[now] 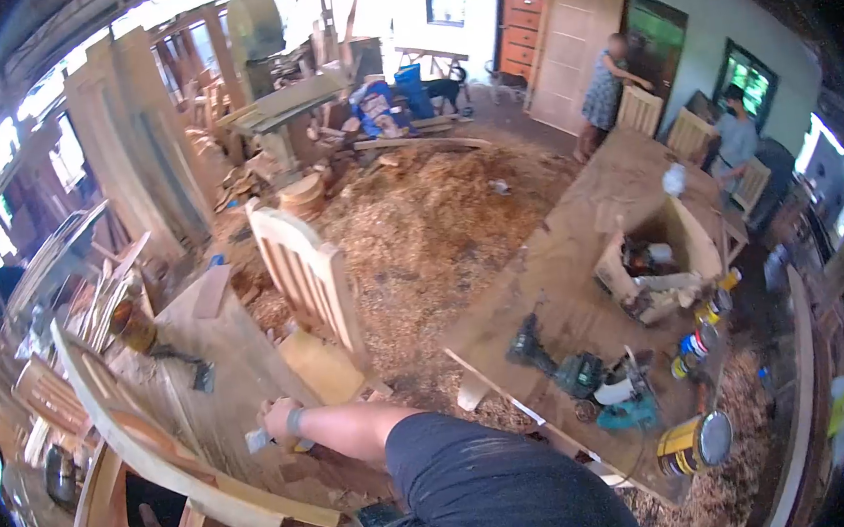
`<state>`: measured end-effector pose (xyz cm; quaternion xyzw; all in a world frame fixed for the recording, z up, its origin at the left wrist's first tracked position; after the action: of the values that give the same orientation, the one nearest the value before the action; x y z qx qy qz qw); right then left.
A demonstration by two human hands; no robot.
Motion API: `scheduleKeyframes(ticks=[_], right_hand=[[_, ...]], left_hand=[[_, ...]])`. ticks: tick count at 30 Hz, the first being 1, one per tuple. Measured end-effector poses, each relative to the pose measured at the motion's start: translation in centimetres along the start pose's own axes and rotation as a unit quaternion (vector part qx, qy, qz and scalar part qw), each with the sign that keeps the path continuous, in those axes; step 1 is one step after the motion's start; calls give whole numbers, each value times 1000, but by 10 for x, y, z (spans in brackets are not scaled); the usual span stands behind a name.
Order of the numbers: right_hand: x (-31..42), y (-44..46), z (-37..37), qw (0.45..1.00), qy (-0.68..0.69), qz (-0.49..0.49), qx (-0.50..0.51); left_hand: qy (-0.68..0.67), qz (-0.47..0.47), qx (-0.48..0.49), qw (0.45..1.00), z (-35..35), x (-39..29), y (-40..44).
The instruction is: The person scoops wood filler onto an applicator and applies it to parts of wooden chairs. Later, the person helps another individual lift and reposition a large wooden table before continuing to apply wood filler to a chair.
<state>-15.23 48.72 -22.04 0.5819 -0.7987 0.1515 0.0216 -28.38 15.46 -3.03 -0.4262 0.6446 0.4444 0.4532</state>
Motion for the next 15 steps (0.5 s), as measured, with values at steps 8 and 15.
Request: scheduleKeyframes(ticks=[8, 15], right_hand=[[-1, -27, -26, 999, 20, 36, -29], [7, -5, -22, 997, -67, 22, 12]], left_hand=[[488, 334, 44, 805, -16, 15, 2], [231, 163, 10, 959, -4, -35, -13]])
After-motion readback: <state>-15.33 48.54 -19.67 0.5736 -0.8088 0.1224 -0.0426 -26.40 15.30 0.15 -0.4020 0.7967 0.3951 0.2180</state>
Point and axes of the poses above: each hand's wrist, its own y-axis towards the middle knuckle, its own z-axis out of the palm, x = y × z, the point moved 8 cm from there along y, towards the middle knuckle, and after that the axes turned 5 degrees about -x, right-handed, at the moved point
